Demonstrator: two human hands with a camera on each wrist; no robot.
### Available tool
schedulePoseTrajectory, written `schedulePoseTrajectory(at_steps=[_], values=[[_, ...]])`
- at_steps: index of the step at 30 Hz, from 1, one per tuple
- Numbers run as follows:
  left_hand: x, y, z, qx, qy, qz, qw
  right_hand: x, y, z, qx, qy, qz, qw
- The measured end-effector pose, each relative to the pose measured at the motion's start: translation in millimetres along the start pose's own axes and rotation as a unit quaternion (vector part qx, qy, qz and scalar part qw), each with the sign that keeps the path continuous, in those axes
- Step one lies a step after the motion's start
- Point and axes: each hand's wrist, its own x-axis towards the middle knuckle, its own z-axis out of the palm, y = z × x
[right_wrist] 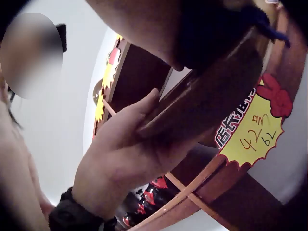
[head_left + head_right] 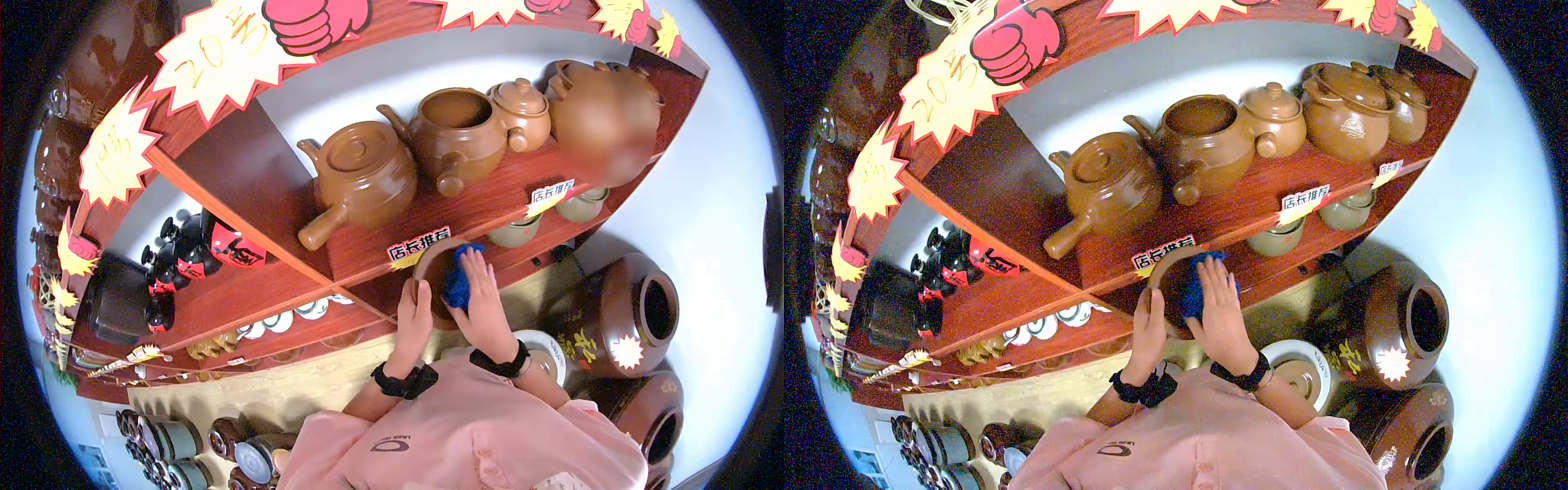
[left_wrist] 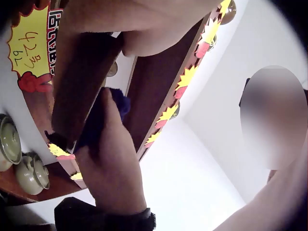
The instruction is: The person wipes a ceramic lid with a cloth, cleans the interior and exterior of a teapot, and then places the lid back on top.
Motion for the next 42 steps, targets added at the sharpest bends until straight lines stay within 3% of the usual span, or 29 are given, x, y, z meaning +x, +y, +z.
schedulePoseTrajectory(at_steps=[5, 9, 15, 20, 23, 24, 27, 31, 34, 42], values=[[3.9, -0.7, -1.8, -0.001, 0.005, -0.049, 0.999, 3.1, -2.5, 2.5, 0.057, -0.107, -0.11, 0.987], [12.0, -20.0, -11.0, -0.074, 0.001, -0.072, 0.995, 9.2, 4.1, -4.6, 0.095, -0.183, -0.171, 0.964], [21.9, -4.5, -26.6, -0.063, 0.014, -0.046, 0.997, 6.4, 13.4, -23.4, 0.042, -0.275, -0.167, 0.946], [20.2, -11.4, -28.6, -0.04, 0.018, -0.07, 0.997, 5.8, 16.9, -27.2, -0.143, -0.163, -0.178, 0.96], [20.4, -6.4, -21.8, -0.061, 0.037, -0.072, 0.995, 3.9, 13.6, -18.8, -0.064, -0.158, -0.153, 0.973], [21.5, -10.5, -18.1, -0.076, 0.051, -0.06, 0.994, 1.2, 12.7, -17.2, 0.017, -0.191, -0.124, 0.974], [21.6, -9.0, -16.1, -0.082, 0.057, -0.052, 0.994, 1.7, -0.4, -9.2, 0.143, -0.209, -0.159, 0.954], [21.1, -9.4, -20.2, -0.095, 0.055, -0.072, 0.991, 10.5, 3.1, -24.1, 0.151, -0.267, -0.16, 0.938], [19.1, 0.2, -27.8, -0.065, 0.035, -0.078, 0.994, 5.8, 18.6, -34.6, 0.03, -0.227, -0.141, 0.963], [14.5, -6.0, -21.9, -0.09, 0.047, -0.072, 0.992, 8.9, 19.6, -29.5, 0.095, -0.002, -0.016, 0.995]])
